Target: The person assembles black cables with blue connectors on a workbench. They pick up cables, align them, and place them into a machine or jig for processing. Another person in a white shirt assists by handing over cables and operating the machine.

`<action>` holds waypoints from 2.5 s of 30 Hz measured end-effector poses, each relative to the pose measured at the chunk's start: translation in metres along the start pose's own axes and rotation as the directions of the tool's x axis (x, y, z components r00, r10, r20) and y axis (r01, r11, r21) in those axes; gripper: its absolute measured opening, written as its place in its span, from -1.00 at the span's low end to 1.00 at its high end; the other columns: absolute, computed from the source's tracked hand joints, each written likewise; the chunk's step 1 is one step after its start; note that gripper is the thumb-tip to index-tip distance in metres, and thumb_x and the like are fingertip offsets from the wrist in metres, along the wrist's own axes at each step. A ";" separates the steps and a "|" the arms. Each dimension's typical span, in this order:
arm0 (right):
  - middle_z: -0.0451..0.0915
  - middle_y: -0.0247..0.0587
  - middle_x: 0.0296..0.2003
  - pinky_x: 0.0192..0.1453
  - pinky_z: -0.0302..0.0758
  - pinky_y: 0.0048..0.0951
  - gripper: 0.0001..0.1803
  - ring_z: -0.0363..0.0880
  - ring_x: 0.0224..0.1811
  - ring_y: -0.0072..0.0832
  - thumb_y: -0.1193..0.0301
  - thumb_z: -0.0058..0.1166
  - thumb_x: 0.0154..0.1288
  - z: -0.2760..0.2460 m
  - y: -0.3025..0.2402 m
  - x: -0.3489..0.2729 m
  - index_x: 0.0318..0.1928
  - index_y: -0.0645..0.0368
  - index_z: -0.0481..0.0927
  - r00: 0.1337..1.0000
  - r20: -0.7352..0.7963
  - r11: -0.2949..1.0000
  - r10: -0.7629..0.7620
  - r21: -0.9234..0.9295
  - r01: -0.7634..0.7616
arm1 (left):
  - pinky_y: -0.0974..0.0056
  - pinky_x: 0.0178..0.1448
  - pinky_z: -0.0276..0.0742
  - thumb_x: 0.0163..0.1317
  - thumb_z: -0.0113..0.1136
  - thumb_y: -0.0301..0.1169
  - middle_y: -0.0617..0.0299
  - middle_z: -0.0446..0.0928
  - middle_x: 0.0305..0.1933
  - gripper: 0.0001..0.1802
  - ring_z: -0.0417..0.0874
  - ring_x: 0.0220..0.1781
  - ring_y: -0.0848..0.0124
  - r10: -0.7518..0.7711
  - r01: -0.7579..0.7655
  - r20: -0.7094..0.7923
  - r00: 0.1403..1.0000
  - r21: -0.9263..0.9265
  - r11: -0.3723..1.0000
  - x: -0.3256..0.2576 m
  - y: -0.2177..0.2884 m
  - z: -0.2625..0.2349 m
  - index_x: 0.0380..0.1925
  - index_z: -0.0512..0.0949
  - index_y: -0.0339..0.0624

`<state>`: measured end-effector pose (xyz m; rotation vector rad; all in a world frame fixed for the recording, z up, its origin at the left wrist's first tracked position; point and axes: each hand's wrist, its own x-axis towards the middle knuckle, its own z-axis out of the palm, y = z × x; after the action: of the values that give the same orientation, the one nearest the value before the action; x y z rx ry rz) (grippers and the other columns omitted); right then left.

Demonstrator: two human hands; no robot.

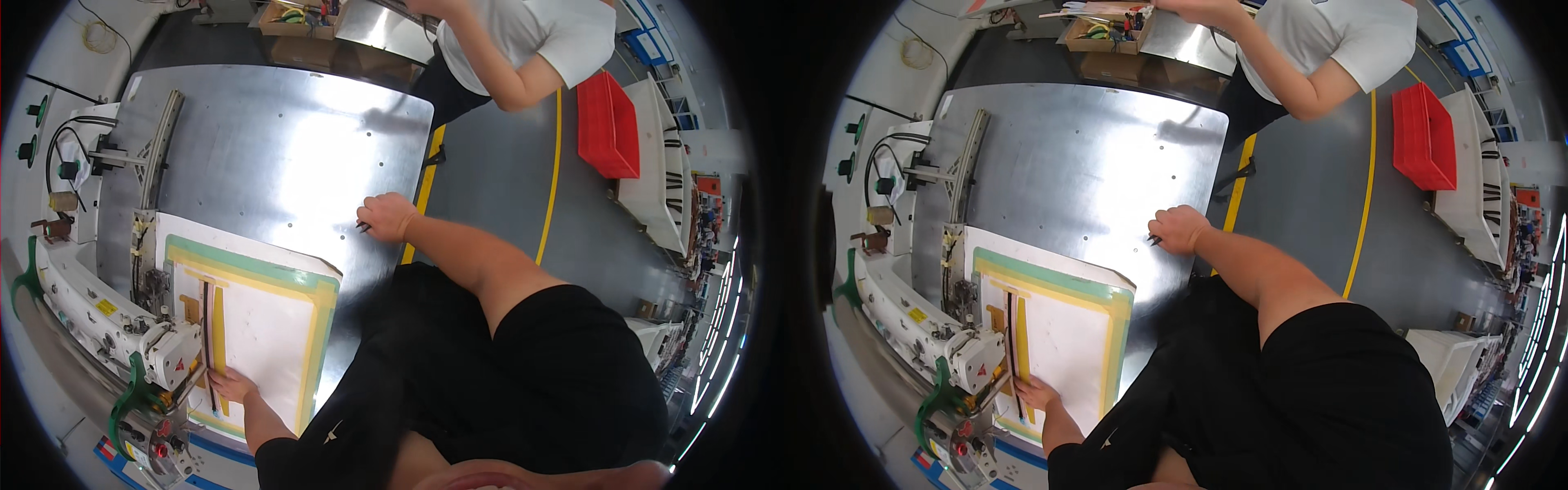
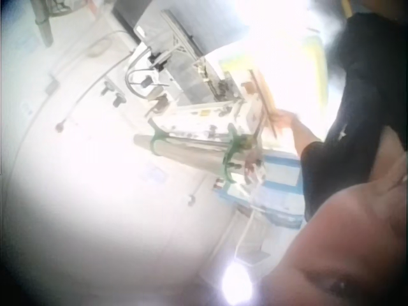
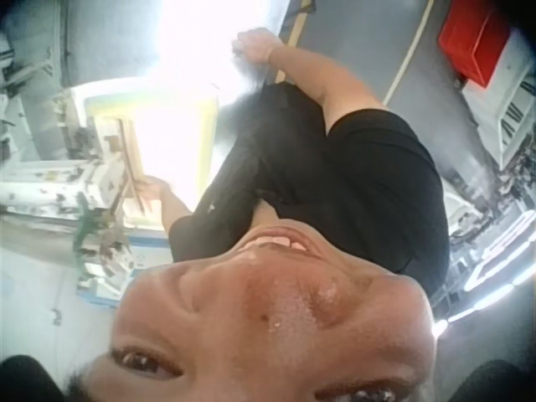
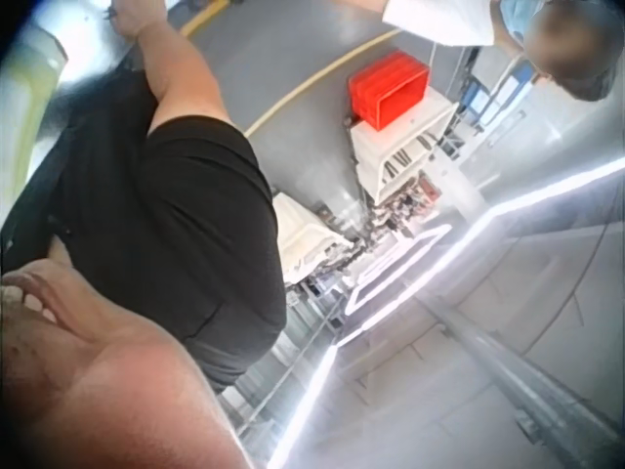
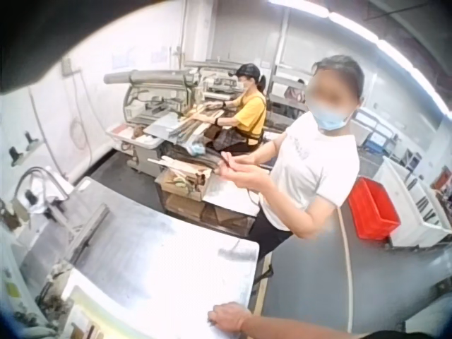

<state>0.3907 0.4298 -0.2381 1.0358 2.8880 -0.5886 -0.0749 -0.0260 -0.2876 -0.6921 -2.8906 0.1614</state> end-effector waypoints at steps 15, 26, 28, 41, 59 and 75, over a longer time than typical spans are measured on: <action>0.61 -0.20 -0.24 -0.09 0.59 -0.14 -0.78 0.68 -0.20 -0.19 0.19 0.21 0.27 -0.001 0.002 -0.003 -0.18 -0.01 0.58 1.000 -0.017 1.000 -0.002 0.017 0.002 | -0.17 0.33 0.47 0.56 -0.32 0.17 -0.13 0.31 0.51 -0.23 0.45 0.42 -0.13 0.102 -0.101 -0.020 0.995 0.027 0.994 -0.005 0.002 -0.004 0.48 0.26 -0.19; 0.59 -0.22 -0.31 -0.16 0.59 -0.15 -0.84 0.69 -0.27 -0.24 0.27 0.17 0.25 0.005 0.015 -0.001 -0.25 0.04 0.58 0.982 -0.129 0.983 -0.137 0.104 0.151 | -0.21 0.23 0.57 0.55 -0.21 0.13 -0.15 0.45 0.32 -0.29 0.55 0.30 -0.11 -0.526 0.524 0.109 0.843 0.055 0.850 -0.106 0.135 -0.026 0.34 0.35 -0.29; 0.59 -0.22 -0.34 -0.24 0.61 -0.17 -0.87 0.69 -0.33 -0.27 0.30 0.16 0.21 0.007 0.023 0.000 -0.30 0.05 0.58 0.953 -0.199 0.962 -0.229 0.104 0.253 | -0.21 0.21 0.59 0.53 -0.14 0.10 -0.18 0.47 0.30 -0.31 0.55 0.30 -0.12 -0.571 0.573 0.098 0.815 0.008 0.819 -0.134 0.175 -0.035 0.30 0.38 -0.33; 0.54 -0.30 -0.42 -0.32 0.58 -0.27 -0.93 0.66 -0.40 -0.35 0.35 0.13 0.16 0.015 0.050 0.009 -0.38 0.03 0.54 0.815 -0.247 0.811 -0.524 0.147 0.566 | -0.28 0.52 0.12 0.49 -0.16 0.24 -0.36 0.21 0.50 -0.11 0.25 0.53 -0.18 -0.584 0.594 0.163 0.795 -0.010 0.805 -0.172 0.415 -0.087 0.45 0.19 -0.35; 0.55 -0.36 -0.45 -0.26 0.52 -0.28 -0.91 0.65 -0.39 -0.38 0.32 0.14 0.15 0.014 0.055 0.009 -0.39 0.00 0.54 0.780 -0.278 0.773 -0.561 0.162 0.613 | -0.20 0.56 0.07 0.47 -0.19 0.29 -0.28 0.21 0.54 -0.14 0.20 0.59 -0.10 -0.601 0.611 0.159 0.783 -0.017 0.792 -0.174 0.411 -0.081 0.45 0.21 -0.21; 0.52 -0.34 -0.46 -0.30 0.54 -0.28 -0.91 0.65 -0.41 -0.37 0.34 0.15 0.12 0.014 0.054 0.010 -0.41 -0.01 0.52 0.781 -0.265 0.771 -0.566 0.167 0.615 | -0.19 0.63 -0.05 0.46 -0.16 0.26 -0.30 0.14 0.59 -0.10 0.10 0.66 -0.09 -0.622 0.643 0.218 0.753 -0.041 0.765 -0.170 0.416 -0.090 0.52 0.15 -0.23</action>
<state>0.4144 0.4691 -0.2710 0.1380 3.3853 -0.9269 0.2742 0.2710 -0.2816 0.3526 -3.1432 -0.0318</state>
